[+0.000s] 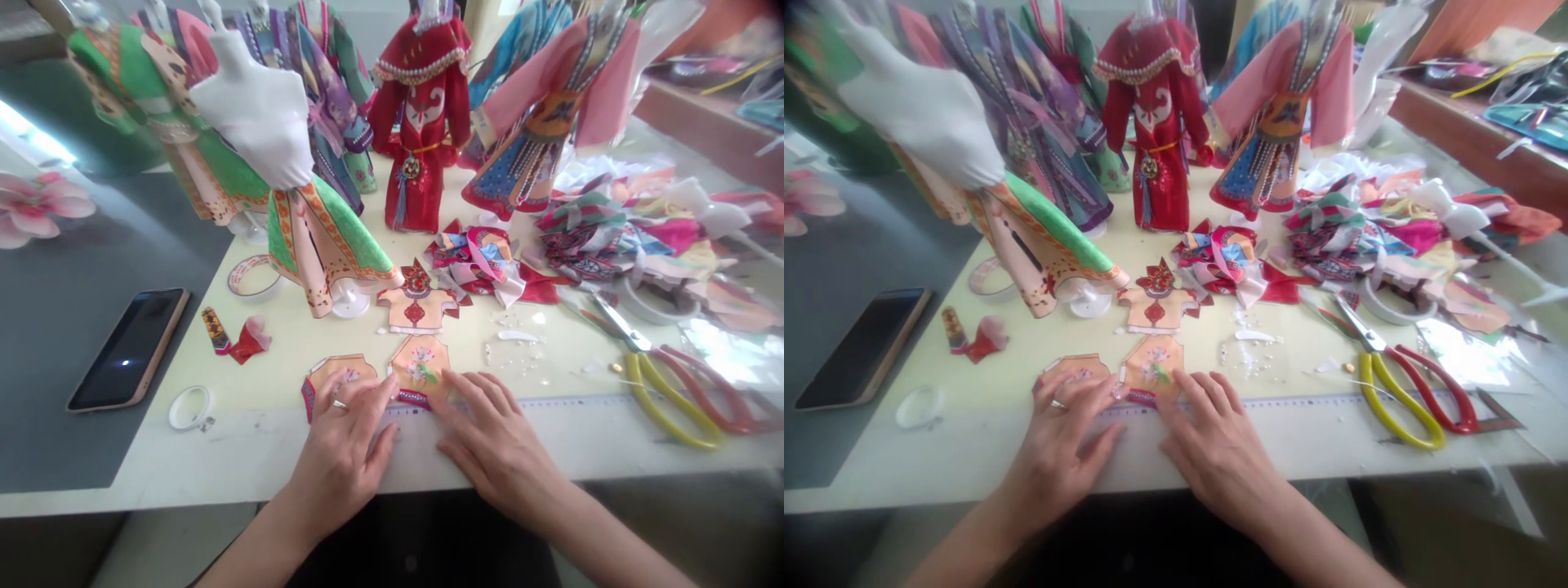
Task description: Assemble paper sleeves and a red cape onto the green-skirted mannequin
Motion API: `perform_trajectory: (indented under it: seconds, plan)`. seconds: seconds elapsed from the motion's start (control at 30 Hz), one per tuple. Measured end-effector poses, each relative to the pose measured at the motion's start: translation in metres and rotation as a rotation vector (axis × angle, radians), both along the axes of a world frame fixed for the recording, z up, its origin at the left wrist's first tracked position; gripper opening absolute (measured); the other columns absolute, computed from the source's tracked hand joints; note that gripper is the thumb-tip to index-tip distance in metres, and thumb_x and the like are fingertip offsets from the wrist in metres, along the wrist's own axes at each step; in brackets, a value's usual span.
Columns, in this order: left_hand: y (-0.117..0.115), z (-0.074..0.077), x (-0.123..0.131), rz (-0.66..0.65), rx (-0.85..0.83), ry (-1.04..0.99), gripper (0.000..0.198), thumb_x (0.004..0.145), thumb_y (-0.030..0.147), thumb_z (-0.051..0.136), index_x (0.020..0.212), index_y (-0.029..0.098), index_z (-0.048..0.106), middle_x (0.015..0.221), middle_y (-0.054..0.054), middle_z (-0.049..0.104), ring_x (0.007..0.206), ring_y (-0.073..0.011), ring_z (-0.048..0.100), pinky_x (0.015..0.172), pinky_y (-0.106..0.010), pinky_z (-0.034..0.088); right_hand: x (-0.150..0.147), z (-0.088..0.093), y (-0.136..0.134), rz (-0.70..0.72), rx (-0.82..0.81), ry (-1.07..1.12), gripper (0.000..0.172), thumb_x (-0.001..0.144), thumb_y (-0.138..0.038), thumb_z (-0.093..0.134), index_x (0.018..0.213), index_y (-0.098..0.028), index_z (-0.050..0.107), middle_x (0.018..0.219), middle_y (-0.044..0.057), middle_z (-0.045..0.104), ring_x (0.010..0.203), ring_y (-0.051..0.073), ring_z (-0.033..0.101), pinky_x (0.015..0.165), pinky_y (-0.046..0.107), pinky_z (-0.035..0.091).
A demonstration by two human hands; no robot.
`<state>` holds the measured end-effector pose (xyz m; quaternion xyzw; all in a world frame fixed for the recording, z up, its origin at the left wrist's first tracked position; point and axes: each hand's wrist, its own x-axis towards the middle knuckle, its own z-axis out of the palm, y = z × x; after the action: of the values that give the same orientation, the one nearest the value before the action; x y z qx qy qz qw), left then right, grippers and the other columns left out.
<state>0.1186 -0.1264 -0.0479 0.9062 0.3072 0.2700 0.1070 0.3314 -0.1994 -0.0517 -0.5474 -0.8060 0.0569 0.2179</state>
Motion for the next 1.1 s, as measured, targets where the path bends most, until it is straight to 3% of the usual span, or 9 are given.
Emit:
perform_trajectory:
  seconds: [0.1,0.2,0.37,0.53,0.6,0.7,0.9,0.97,1.1]
  plan:
    - [0.001,-0.001,-0.001,-0.001,-0.009,-0.013,0.058,0.083,0.008,0.056,0.137,0.015,0.036,0.103,-0.008,0.068,0.103,-0.0235,0.057,0.104,-0.052,0.031,-0.001,0.001,0.002,-0.006,-0.005,-0.008,0.035,0.088,-0.019,0.052,0.123,-0.014,0.055,0.132,0.017,0.045,0.119,0.032,0.04,0.099,0.055,0.038]
    - [0.001,-0.002,-0.004,0.019,-0.092,-0.08,0.056,0.082,0.009,0.057,0.135,0.018,0.039,0.112,-0.01,0.063,0.109,-0.025,0.055,0.1,-0.051,0.04,0.0,-0.001,0.002,-0.001,-0.009,0.007,0.039,0.088,-0.02,0.052,0.126,-0.014,0.051,0.135,0.017,0.043,0.121,0.032,0.039,0.099,0.055,0.038]
    - [-0.003,-0.002,-0.013,0.053,-0.556,-0.404,0.048,0.088,0.013,0.051,0.133,0.024,0.041,0.125,-0.011,0.057,0.111,-0.023,0.06,0.09,-0.041,0.055,0.007,-0.006,0.001,0.008,-0.018,0.08,0.05,0.088,-0.018,0.052,0.137,-0.016,0.041,0.14,0.016,0.041,0.124,0.032,0.038,0.098,0.056,0.039]
    - [-0.01,0.005,-0.021,0.014,-0.856,-0.625,0.043,0.093,0.027,0.047,0.136,0.027,0.037,0.124,-0.01,0.062,0.117,-0.0264,0.057,0.1,-0.05,0.047,0.002,0.004,0.001,-0.085,0.043,0.362,0.035,0.089,-0.013,0.05,0.123,-0.021,0.056,0.12,0.012,0.058,0.111,0.027,0.052,0.089,0.046,0.048]
    - [-0.014,0.01,-0.022,-0.027,-0.915,-0.662,0.043,0.095,0.035,0.043,0.136,0.028,0.036,0.125,-0.011,0.061,0.117,-0.0279,0.056,0.096,-0.05,0.051,-0.01,0.014,0.002,-0.112,0.024,0.509,0.029,0.089,-0.013,0.05,0.115,-0.021,0.061,0.11,0.01,0.062,0.104,0.024,0.058,0.085,0.039,0.051]
    - [-0.021,0.017,-0.02,-0.096,-0.935,-0.676,0.045,0.095,0.044,0.038,0.136,0.029,0.035,0.131,-0.012,0.057,0.12,-0.0298,0.054,0.091,-0.049,0.054,-0.034,0.029,0.006,-0.116,-0.079,0.704,0.023,0.088,-0.019,0.054,0.108,-0.021,0.064,0.106,0.008,0.065,0.096,0.02,0.062,0.083,0.033,0.053]
    - [-0.032,0.019,-0.019,-0.12,-0.878,-0.649,0.044,0.094,0.046,0.036,0.136,0.03,0.039,0.14,-0.011,0.048,0.126,-0.0293,0.047,0.099,-0.052,0.047,-0.069,0.041,0.017,-0.092,-0.274,1.054,0.009,0.081,-0.024,0.062,0.088,-0.021,0.067,0.082,0.002,0.069,0.072,0.016,0.063,0.069,0.028,0.054]
    - [-0.032,0.019,-0.019,-0.12,-0.876,-0.626,0.046,0.094,0.046,0.038,0.136,0.029,0.039,0.141,-0.011,0.047,0.127,-0.0296,0.046,0.098,-0.052,0.048,-0.073,0.041,0.017,-0.128,-0.325,1.113,0.006,0.08,-0.025,0.063,0.08,-0.02,0.066,0.078,0.001,0.068,0.072,0.016,0.063,0.067,0.026,0.052]
    - [-0.033,0.022,-0.023,-0.054,-0.788,-0.561,0.038,0.092,0.034,0.048,0.129,0.029,0.049,0.135,-0.007,0.054,0.126,-0.0265,0.048,0.102,-0.049,0.045,-0.072,0.04,0.012,-0.196,-0.382,1.112,0.016,0.083,-0.028,0.061,0.069,-0.019,0.062,0.067,-0.001,0.061,0.063,0.013,0.056,0.061,0.024,0.047]
